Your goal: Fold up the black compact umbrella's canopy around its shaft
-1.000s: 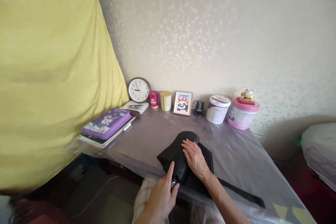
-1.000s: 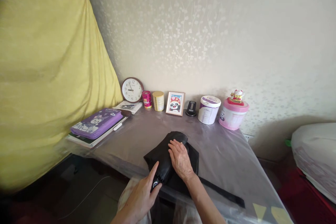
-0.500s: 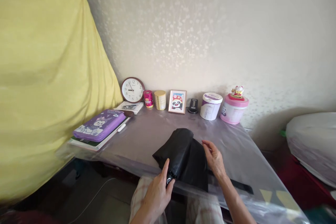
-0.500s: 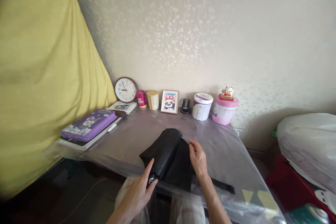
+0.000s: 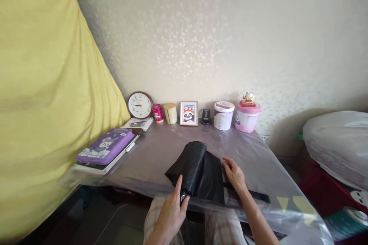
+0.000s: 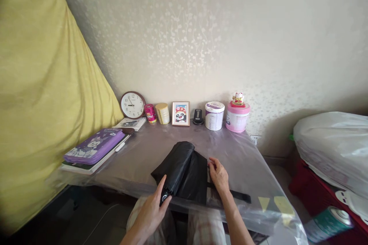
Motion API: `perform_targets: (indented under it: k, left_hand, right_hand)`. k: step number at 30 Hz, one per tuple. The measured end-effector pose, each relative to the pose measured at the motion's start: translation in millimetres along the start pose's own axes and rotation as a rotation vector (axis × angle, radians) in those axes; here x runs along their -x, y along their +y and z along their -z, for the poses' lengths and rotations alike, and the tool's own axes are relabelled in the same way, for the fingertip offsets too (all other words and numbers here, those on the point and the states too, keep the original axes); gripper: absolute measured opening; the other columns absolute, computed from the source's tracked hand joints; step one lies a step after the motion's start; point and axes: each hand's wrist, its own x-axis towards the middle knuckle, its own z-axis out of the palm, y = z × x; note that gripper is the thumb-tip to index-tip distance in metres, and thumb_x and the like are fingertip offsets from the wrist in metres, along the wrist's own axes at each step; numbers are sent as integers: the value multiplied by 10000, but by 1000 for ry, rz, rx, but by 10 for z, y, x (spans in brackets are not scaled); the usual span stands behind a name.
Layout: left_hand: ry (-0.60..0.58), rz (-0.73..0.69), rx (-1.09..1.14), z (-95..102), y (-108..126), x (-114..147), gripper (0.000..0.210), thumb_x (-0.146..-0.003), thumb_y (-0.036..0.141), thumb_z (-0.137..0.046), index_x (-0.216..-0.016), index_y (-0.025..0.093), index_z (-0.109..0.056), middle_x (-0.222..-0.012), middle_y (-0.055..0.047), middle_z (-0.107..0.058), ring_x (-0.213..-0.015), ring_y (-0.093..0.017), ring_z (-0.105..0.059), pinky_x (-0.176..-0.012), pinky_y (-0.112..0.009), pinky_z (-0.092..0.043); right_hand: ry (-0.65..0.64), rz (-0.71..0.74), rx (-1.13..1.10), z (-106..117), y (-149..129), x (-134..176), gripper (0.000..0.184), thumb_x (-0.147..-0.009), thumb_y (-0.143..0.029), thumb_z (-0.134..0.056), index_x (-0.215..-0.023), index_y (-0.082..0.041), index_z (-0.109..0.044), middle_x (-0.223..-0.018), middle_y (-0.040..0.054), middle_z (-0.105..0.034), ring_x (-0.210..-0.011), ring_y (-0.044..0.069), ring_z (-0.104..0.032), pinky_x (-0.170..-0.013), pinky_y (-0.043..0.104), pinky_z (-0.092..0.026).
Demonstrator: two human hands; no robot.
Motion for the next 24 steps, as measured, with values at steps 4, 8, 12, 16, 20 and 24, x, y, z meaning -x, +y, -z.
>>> perform_targets:
  k: [4, 8, 12, 16, 20, 24]
  left_hand:
    - [-13, 0, -25, 28, 30, 25, 602, -906, 357, -315, -1442, 184, -103, -1074, -69, -651, -950, -178, -608, -774, -230, -402]
    - [-5, -10, -38, 40, 45, 41, 606, -909, 360, -315, -1443, 180, -91, -1079, -81, -646, -959, -181, -605, -782, -236, -407]
    - [-5, 7, -71, 27, 45, 36, 609, -910, 363, -323, -1443, 191, -83, -997, -76, -659, -910, -185, -615, -753, -239, -414]
    - [11, -20, -3, 5, 29, 25, 619, -903, 344, -350, -1442, 182, -92, -1031, -88, -647, -941, -191, -604, -781, -246, -408]
    - [32, -37, 22, 2, 24, 29, 617, -900, 342, -354, -1440, 169, -112, -1011, -93, -648, -923, -191, -606, -786, -254, -406]
    - [43, -45, 14, 11, 35, 33, 615, -897, 337, -362, -1438, 164, -126, -993, -87, -656, -912, -185, -612, -777, -243, -409]
  right_hand:
    - [-24, 29, 39, 1, -23, 21, 352, -816, -357, -384, -1054, -227, -608, -934, 33, -689, -892, 231, -615, -796, 342, -439]
    - [-11, 72, 36, -24, 5, 28, 356, -826, -360, -382, -1059, -215, -608, -913, 38, -687, -892, 223, -613, -801, 329, -438]
    - [1, 77, 26, -29, 23, 28, 351, -826, -364, -387, -1057, -218, -607, -903, 42, -686, -889, 220, -617, -802, 325, -436]
    - [-19, 58, -2, 2, -5, 24, 360, -822, -367, -375, -1053, -214, -604, -911, 41, -688, -900, 229, -616, -806, 334, -433]
    - [-37, 30, -52, 22, -10, 13, 371, -809, -378, -382, -1050, -210, -608, -914, 40, -695, -882, 232, -624, -785, 333, -436]
    - [-35, 33, -103, 18, 15, -5, 373, -790, -371, -396, -1042, -206, -616, -851, 31, -703, -845, 225, -631, -769, 328, -439]
